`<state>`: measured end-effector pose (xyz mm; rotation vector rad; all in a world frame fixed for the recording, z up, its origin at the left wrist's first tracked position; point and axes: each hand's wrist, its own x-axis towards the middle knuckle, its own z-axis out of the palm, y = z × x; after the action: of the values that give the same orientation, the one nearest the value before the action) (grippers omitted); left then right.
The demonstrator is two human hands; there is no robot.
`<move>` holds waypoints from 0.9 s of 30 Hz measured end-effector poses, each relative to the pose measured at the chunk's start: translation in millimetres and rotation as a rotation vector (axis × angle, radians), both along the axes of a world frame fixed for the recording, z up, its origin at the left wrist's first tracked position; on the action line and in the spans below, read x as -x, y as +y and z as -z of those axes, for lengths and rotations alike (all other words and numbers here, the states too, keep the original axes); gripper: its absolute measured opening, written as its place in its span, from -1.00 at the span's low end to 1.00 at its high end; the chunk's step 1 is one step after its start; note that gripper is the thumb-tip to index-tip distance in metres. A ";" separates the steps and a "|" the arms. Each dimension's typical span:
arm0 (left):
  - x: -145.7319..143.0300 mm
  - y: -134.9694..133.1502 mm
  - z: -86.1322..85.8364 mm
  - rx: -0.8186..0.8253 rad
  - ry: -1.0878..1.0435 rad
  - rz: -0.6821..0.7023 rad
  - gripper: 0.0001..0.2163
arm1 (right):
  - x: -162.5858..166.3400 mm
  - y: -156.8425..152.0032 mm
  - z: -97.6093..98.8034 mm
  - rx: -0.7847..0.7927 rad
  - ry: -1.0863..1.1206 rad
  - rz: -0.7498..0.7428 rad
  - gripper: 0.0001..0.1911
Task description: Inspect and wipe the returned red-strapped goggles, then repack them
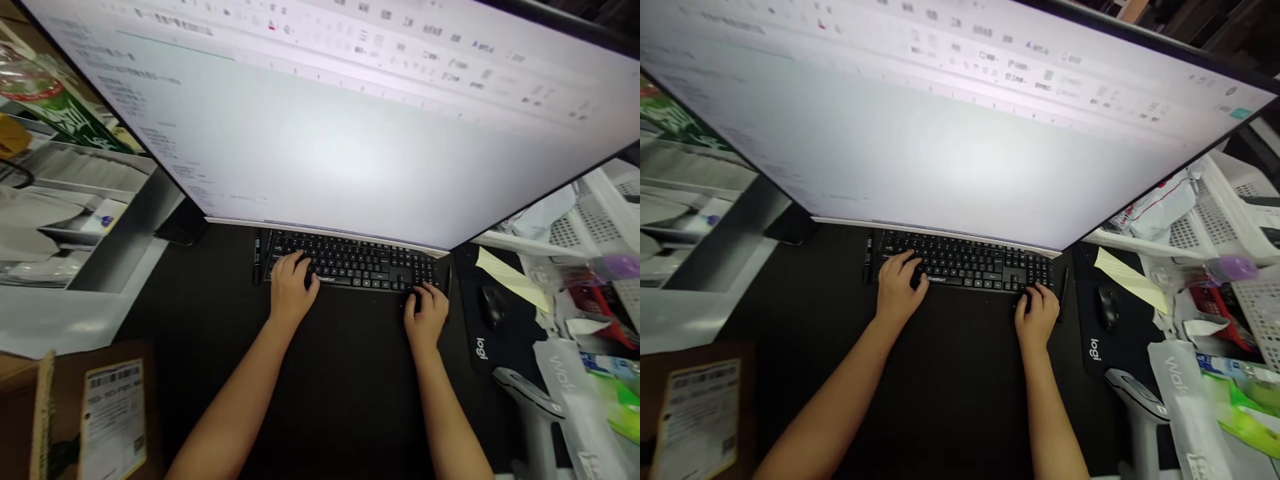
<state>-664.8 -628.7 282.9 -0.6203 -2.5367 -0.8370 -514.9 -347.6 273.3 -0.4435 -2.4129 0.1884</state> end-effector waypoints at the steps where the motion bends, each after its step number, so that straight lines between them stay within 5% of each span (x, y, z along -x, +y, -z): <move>1: 0.1 0.3 0.3 -0.003 -0.003 0.002 -0.73 | 0.9 -1.8 -0.5 -0.015 -0.005 0.008 -0.80; 10: -5.4 1.2 -4.5 0.009 -0.034 -0.018 -0.74 | -4.7 5.7 5.6 -0.036 -0.033 -0.099 -0.79; 27: -8.6 -0.3 -1.8 -0.034 -0.069 -0.021 -0.72 | -2.2 7.8 11.5 -0.037 0.037 -0.074 -0.78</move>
<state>-656.1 -629.0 284.6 -0.5622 -2.5806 -0.9066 -512.7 -339.8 261.8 -0.3315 -2.3938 0.1819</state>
